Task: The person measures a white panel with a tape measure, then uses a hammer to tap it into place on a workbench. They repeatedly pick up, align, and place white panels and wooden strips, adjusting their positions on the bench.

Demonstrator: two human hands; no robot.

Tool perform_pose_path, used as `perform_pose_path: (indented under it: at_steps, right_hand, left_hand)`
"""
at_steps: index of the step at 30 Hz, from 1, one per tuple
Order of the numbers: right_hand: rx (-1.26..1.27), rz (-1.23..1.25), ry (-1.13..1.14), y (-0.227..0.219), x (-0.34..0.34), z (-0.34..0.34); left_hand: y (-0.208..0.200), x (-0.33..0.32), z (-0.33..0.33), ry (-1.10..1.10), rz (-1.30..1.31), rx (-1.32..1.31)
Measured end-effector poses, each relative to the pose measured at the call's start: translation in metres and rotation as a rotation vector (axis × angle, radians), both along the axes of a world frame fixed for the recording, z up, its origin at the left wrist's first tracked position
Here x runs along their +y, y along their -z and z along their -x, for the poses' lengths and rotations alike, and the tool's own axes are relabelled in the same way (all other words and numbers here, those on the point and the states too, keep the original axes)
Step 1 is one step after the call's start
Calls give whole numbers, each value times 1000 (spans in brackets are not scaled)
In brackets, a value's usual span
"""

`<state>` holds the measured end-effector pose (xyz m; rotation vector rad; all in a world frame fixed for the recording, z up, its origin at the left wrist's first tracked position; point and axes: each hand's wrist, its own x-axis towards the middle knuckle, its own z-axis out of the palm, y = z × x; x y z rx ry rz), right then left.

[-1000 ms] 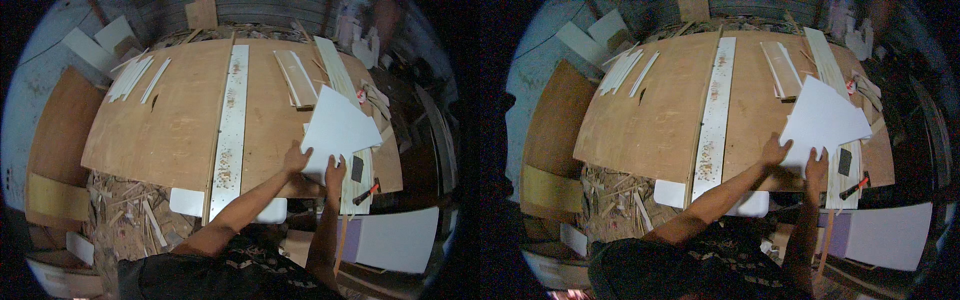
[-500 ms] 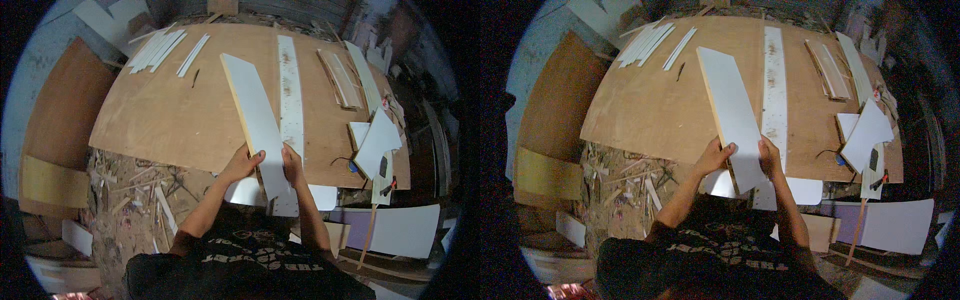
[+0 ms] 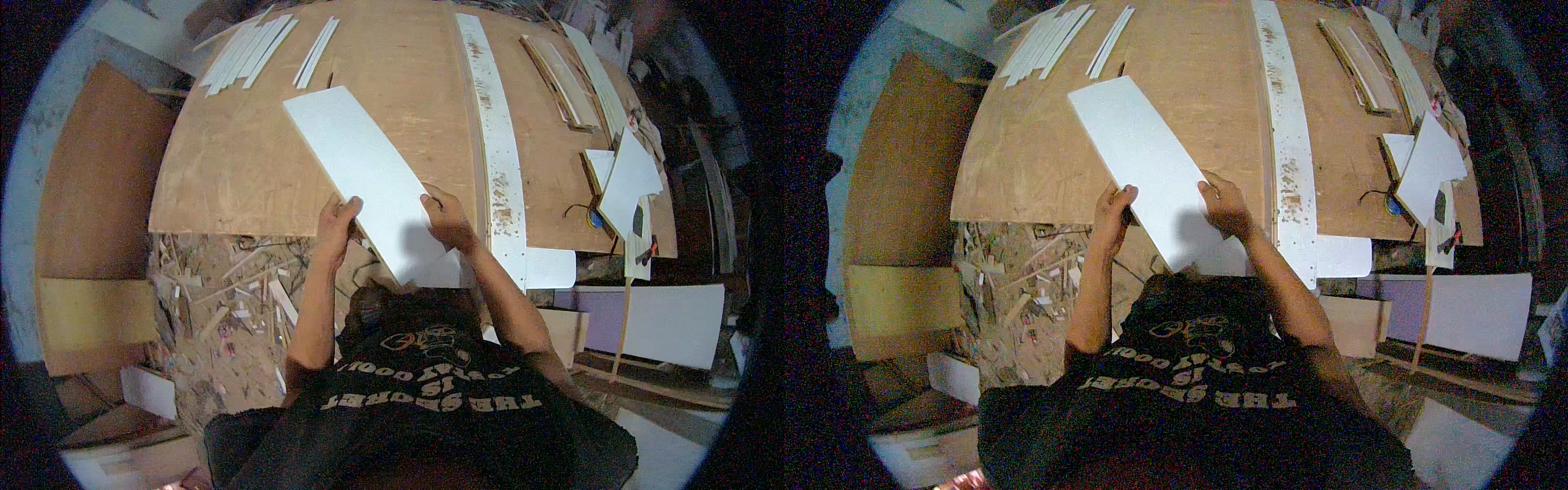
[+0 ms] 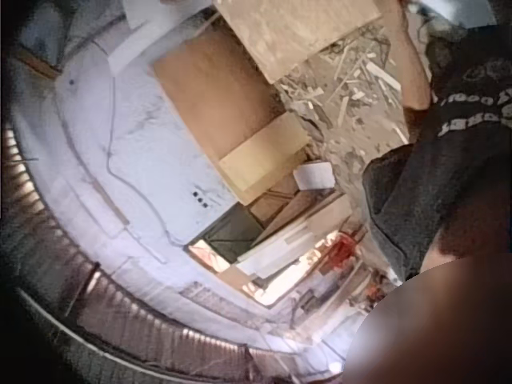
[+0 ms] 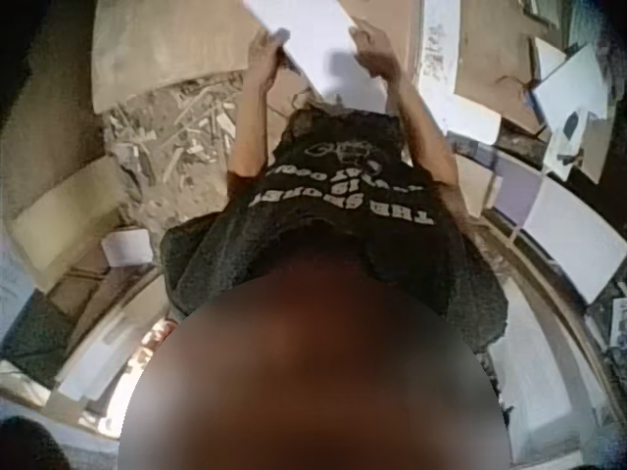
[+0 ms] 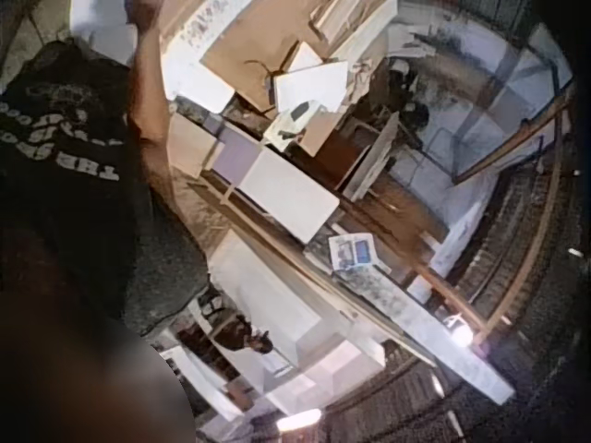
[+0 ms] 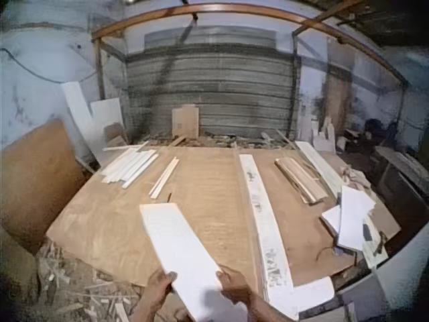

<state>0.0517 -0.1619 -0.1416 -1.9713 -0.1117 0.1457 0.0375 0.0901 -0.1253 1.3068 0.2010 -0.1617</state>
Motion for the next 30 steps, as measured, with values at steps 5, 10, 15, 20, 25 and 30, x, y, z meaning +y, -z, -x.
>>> perform_pose_path:
  at_steps: [5, 10, 15, 20, 25, 30]
  right_hand:
    - [-158, 192, -91, -11, -18, -4]
    - [-120, 116, -214, 18, 5, 49]
    - [110, -17, -236, 57, -14, 122]
    - [310, 15, -103, 56, -70, 156]
    - [339, 7, 111, 44, -73, 162]
    - [93, 354, 83, 60, -43, 133]
  left_hand:
    - [38, -9, -17, -405, 507, 178]
    - [50, 16, -47, -533, -110, 81]
    - [34, 49, -106, 179, -1149, -226]
    - [54, 7, -159, 842, -1461, -311]
    - [77, -48, -195, 804, -1274, -516]
    - [102, -36, -176, 95, -1169, -646]
